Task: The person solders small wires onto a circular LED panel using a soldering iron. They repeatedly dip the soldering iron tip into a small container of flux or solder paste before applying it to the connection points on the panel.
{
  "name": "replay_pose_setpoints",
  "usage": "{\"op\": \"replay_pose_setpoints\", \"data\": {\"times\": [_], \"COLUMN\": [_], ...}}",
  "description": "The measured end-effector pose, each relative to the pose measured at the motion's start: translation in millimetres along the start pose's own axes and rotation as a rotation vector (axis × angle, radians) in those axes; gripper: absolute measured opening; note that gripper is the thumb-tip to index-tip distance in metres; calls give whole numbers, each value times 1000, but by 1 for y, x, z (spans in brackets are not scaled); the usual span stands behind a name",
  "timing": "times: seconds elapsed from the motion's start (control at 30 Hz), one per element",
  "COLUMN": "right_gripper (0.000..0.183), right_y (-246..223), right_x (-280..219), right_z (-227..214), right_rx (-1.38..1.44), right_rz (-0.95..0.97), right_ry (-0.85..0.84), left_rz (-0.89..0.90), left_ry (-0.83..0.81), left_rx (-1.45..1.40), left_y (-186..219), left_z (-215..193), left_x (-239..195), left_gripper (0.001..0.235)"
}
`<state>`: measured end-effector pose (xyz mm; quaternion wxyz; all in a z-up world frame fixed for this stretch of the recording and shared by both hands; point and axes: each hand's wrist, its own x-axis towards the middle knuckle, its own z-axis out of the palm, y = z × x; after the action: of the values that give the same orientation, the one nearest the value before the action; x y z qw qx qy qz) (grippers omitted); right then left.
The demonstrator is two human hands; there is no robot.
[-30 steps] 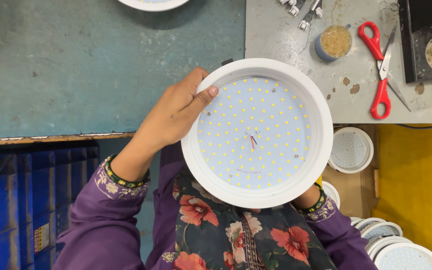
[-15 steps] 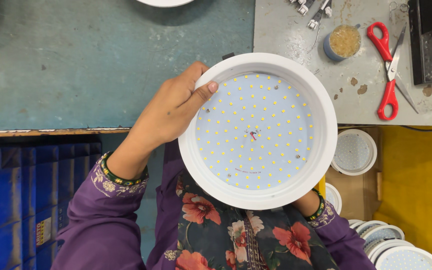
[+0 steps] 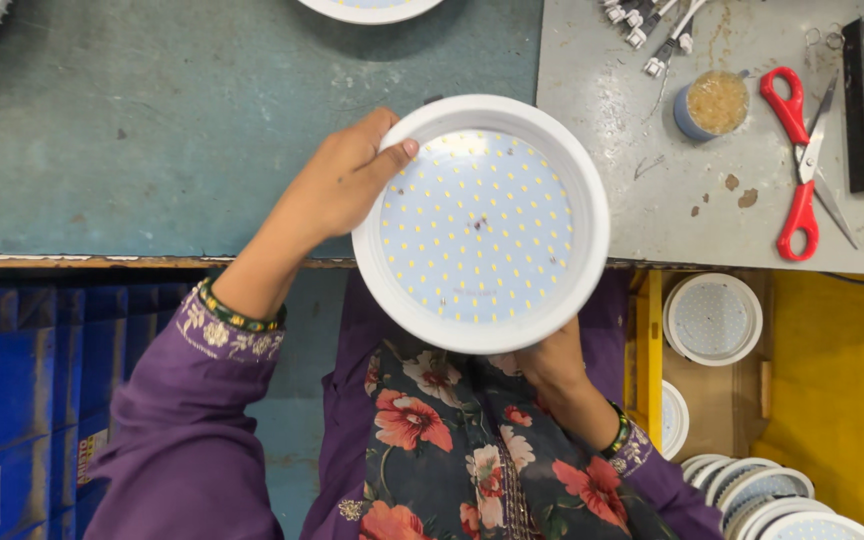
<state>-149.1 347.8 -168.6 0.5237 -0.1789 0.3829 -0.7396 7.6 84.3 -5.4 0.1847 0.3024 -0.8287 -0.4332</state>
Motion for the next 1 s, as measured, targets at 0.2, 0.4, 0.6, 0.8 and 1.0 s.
{"op": "replay_pose_setpoints", "data": {"times": [0.2, 0.4, 0.6, 0.8, 1.0], "right_gripper": [51, 54, 28, 8, 10], "right_y": [-25, -63, -98, -115, -119], "right_x": [-1, -22, -36, -19, -4], "right_z": [20, 38, 28, 30, 55], "right_rx": [129, -370, -736, -975, -1124], "right_rz": [47, 49, -259, -614, -794], "right_ry": [-130, -89, -7, 158, -63], "left_rz": [19, 304, 276, 450, 452], "left_ry": [101, 217, 270, 313, 26], "left_rx": [107, 380, 292, 414, 487], "left_y": [-18, -9, 3, 25, 26], "left_z": [-8, -8, -3, -8, 14], "left_x": [22, 20, 16, -17, -9], "left_gripper": [30, 22, 25, 22, 17]}}
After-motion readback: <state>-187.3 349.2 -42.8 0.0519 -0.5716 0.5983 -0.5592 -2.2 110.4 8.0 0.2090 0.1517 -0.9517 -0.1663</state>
